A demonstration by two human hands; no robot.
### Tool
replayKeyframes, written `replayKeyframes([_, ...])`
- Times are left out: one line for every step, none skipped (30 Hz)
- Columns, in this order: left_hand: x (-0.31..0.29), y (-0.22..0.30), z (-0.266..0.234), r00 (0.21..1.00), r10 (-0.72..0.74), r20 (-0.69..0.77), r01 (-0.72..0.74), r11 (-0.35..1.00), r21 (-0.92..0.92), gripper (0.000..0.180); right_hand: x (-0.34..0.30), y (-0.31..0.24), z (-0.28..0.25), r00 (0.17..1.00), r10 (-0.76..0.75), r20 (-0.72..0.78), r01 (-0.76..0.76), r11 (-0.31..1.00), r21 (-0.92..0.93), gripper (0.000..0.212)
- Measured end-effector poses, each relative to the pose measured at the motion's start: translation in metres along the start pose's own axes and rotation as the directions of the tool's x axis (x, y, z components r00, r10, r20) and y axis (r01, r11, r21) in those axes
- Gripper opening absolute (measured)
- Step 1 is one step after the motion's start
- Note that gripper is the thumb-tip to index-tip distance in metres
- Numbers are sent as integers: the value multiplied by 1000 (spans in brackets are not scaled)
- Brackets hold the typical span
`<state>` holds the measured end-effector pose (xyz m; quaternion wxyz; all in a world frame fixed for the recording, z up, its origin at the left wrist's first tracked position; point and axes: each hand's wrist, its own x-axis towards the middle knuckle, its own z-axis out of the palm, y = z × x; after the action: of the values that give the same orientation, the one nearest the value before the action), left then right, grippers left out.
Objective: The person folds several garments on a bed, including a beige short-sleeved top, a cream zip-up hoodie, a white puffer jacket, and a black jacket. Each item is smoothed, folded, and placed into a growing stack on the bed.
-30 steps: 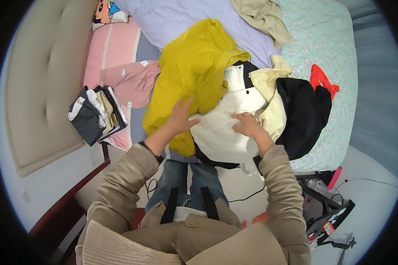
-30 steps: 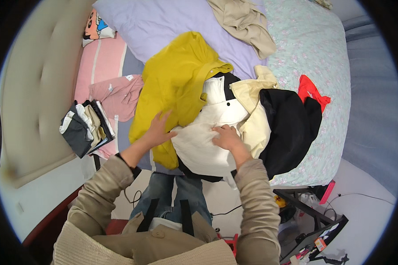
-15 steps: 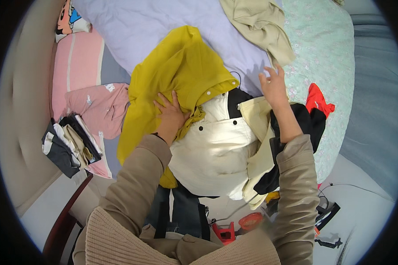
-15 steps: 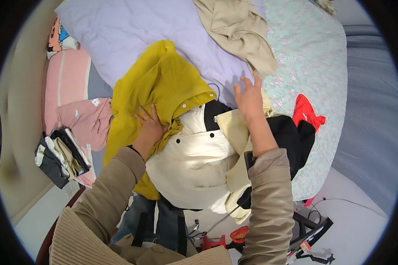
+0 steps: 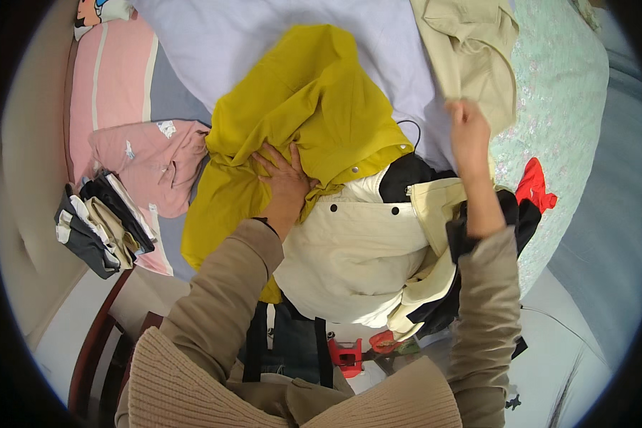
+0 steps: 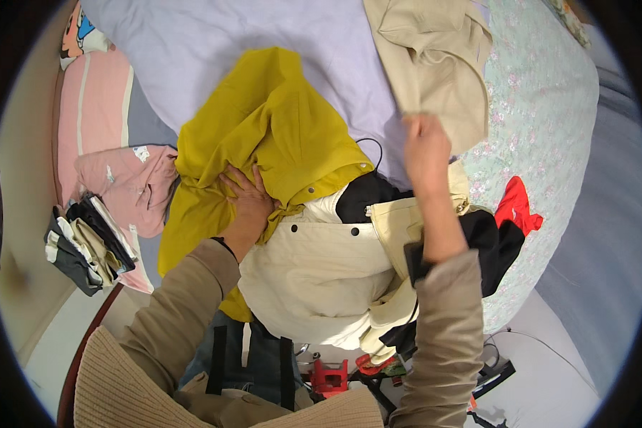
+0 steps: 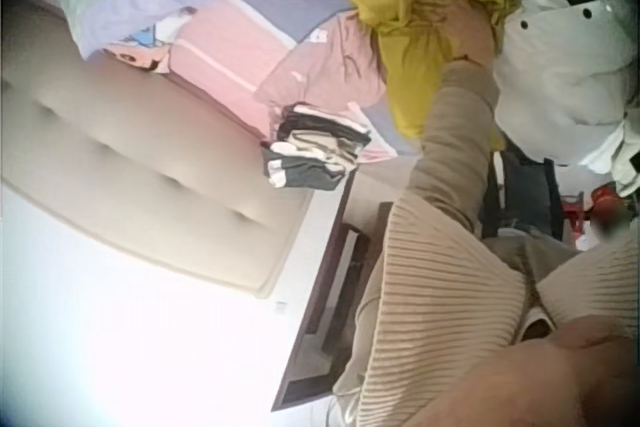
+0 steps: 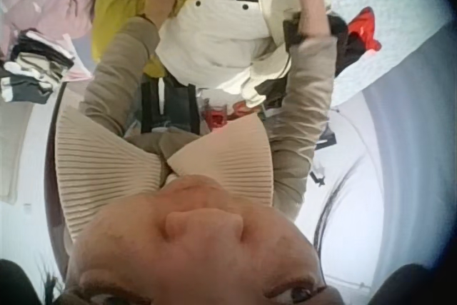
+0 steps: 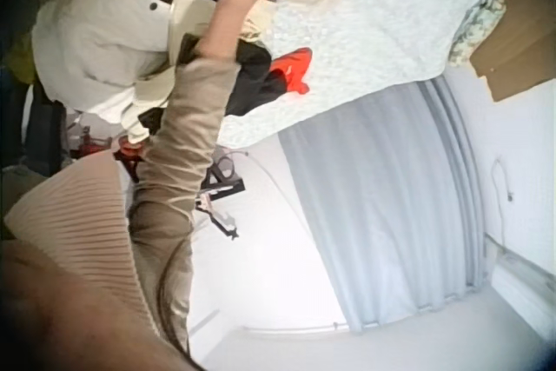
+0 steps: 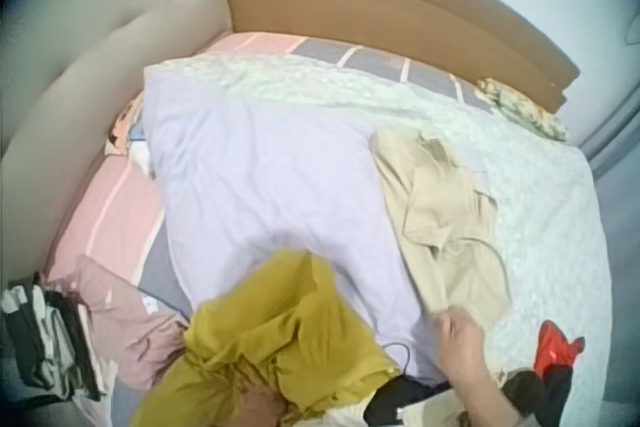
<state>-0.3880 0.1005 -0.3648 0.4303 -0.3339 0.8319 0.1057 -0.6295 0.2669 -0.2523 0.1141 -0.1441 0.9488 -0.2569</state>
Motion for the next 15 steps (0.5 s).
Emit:
replayKeyframes([-1,0,1,999,2,-33,-2,1000,5,105,-21,-10,-3,999,-40,9,39,995,94,22])
replayKeyframes([0,0,1,998,5,-68,-4,1000,10,106,-42,-19,-6,992,83,92,-100,975,197,23])
replayKeyframes([-1,0,2,997,9,-73,-9,1000,6,107,-64,-28,-11,978,137,154,-181,928,326,25])
replayKeyframes([-2,-1,4,992,11,-122,-8,1000,23,107,-89,-37,-17,953,215,215,-285,875,391,27])
replayKeyframes([-2,-1,6,989,12,-146,-9,1000,26,108,-112,-45,-22,938,254,235,-336,827,451,24])
replayKeyframes([-2,-1,7,986,23,-166,-21,1000,13,108,-137,-54,-28,940,212,266,-324,795,512,19])
replayKeyframes([-3,-2,9,982,33,-186,-28,999,27,105,-158,-61,-31,898,273,344,-428,722,544,14])
replayKeyframes([-4,-4,11,978,48,-204,-43,999,29,103,-180,-68,-36,877,303,372,-469,706,530,16])
replayKeyframes([-5,-5,11,972,70,-224,-63,997,38,100,-203,-75,-39,885,267,381,-465,551,693,17])
replayKeyframes([-6,-7,10,965,86,-250,-75,996,55,100,-224,-79,-47,829,307,467,-557,531,639,17])
replayKeyframes([-8,-10,9,957,101,-274,-84,994,72,99,-246,-83,-57,769,331,547,-634,503,587,18])
replayKeyframes([-12,-13,7,948,108,-299,-87,993,82,98,-268,-86,-68,724,310,616,-678,483,555,20])
replayKeyframes([-16,-17,4,942,193,-275,-151,974,167,98,-289,-89,-80,669,334,664,-725,493,481,24])
replayKeyframes([-17,-22,-3,928,272,-255,-209,946,249,98,-307,-92,-88,648,308,697,-732,502,460,29])
replayKeyframes([-20,-29,-13,919,336,-207,-257,907,333,98,-323,-95,-95,639,333,694,-749,477,460,31])
